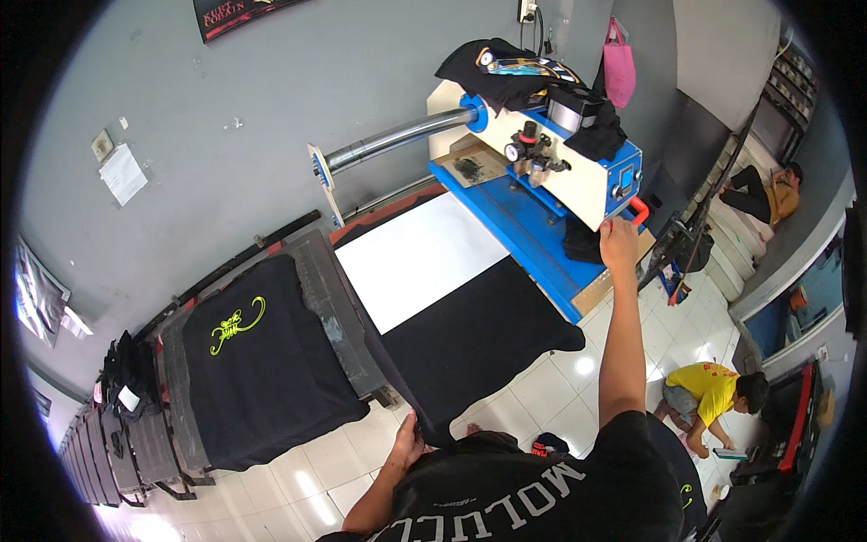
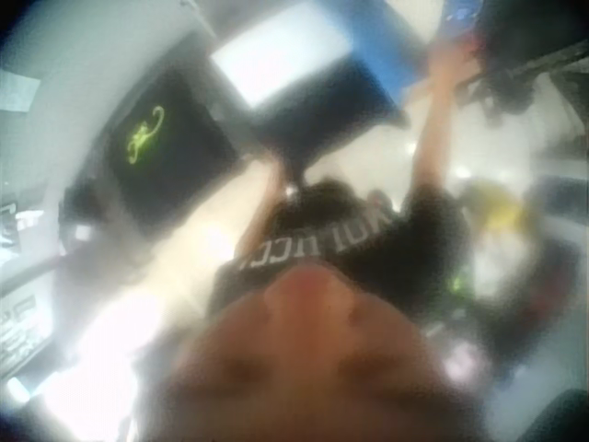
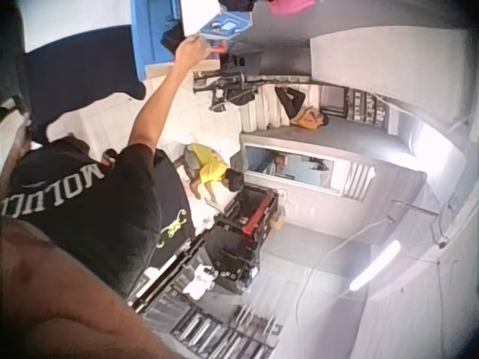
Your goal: The person prepares black t-shirts for screen printing by placing white paper over them and using a heat press machine to set them.
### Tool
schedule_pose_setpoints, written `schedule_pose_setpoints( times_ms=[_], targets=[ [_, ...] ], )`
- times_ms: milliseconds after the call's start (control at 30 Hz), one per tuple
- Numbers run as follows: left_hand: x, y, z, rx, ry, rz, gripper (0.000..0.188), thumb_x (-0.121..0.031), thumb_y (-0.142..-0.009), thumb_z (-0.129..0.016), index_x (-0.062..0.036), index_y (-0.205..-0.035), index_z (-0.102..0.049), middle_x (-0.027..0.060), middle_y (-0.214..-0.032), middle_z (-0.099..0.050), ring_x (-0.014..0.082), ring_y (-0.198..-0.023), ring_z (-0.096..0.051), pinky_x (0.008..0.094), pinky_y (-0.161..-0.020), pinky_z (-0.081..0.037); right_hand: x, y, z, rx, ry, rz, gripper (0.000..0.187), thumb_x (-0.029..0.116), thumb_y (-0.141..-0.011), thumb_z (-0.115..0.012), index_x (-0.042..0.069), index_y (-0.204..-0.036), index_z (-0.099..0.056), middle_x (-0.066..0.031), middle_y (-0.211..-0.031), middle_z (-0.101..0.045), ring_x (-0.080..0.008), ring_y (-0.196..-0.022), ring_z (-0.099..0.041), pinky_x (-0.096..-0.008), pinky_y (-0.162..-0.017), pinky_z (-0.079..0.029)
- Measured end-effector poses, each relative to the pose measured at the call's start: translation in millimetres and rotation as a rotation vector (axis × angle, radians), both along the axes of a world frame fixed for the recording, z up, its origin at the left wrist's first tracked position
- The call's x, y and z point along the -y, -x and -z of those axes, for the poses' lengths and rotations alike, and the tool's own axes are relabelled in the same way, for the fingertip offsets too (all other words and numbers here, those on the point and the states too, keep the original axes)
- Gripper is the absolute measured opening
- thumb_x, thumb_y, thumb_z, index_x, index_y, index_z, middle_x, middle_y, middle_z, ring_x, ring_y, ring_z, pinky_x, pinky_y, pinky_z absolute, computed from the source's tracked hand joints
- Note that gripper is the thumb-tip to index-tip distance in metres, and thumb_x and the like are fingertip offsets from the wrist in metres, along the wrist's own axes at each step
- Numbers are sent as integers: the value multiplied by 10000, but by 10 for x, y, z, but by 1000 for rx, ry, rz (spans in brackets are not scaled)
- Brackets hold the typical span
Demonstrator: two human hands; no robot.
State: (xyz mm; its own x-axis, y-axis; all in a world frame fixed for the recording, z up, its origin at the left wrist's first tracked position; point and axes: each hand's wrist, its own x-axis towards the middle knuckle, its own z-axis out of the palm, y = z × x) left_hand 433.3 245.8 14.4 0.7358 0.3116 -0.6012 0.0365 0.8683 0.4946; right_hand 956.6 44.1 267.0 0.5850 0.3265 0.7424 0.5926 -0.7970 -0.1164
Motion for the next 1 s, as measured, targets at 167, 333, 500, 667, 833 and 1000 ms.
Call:
schedule_pose_setpoints(
  times_ms=[167,333,500,667,833,1000],
  targets=[
    [-205,747,295,163,127,-44,606,-376,-974,-577,-26,-1428,-381,182,-1412,-498,329,-1296,-487,501,-1104,-371,-106,-72,48,-55,93,157,405,190,-711,-727,-14,-1000,-529,-207,-1017,-589,-370,-1020,-548,-458,-921,-436],
    [-311,1176,-126,137,145,-157,554,-303,-951,-621,4,-1378,-448,175,-1369,-544,320,-1265,-522,466,-1106,-381,-227,24,63,-117,95,235,418,184,-726,-711,-29,-1041,-536,-203,-1057,-584,-374,-1096,-521,-462,-1015,-394],
    [-427,1165,-366,78,-114,-153,427,-239,-948,-633,2,-1288,-545,145,-1233,-640,263,-1118,-628,408,-1001,-487,-365,418,282,40,-123,-6,342,126,-831,-640,-28,-1125,-556,-196,-1142,-598,-369,-1136,-523,-463,-1010,-393],
    [-627,1024,-666,-9,-413,-110,252,-205,-955,-636,0,-1091,-687,75,-1073,-705,156,-1007,-646,319,-923,-499,-409,1298,1536,-745,-197,-542,461,287,-976,-549,-30,-1311,-548,-194,-1299,-598,-318,-1231,-552,-389,-1066,-378],
    [-764,884,-1162,-143,-717,89,249,-221,-972,-619,5,-1040,-701,-10,-970,-682,74,-898,-586,263,-830,-475,346,871,2810,-1920,-620,-479,704,609,-1000,-333,23,-1309,-573,-112,-1188,-669,-216,-1048,-638,-375,-917,-495],
    [-796,946,-1421,-89,-780,32,245,-222,-974,-617,8,-983,-700,-34,-914,-663,57,-863,-567,250,-801,-472,106,1154,2449,-2183,-790,-392,637,531,-1015,-384,-7,-1299,-571,-124,-1189,-670,-251,-1067,-647,-404,-984,-478]
  ],
)
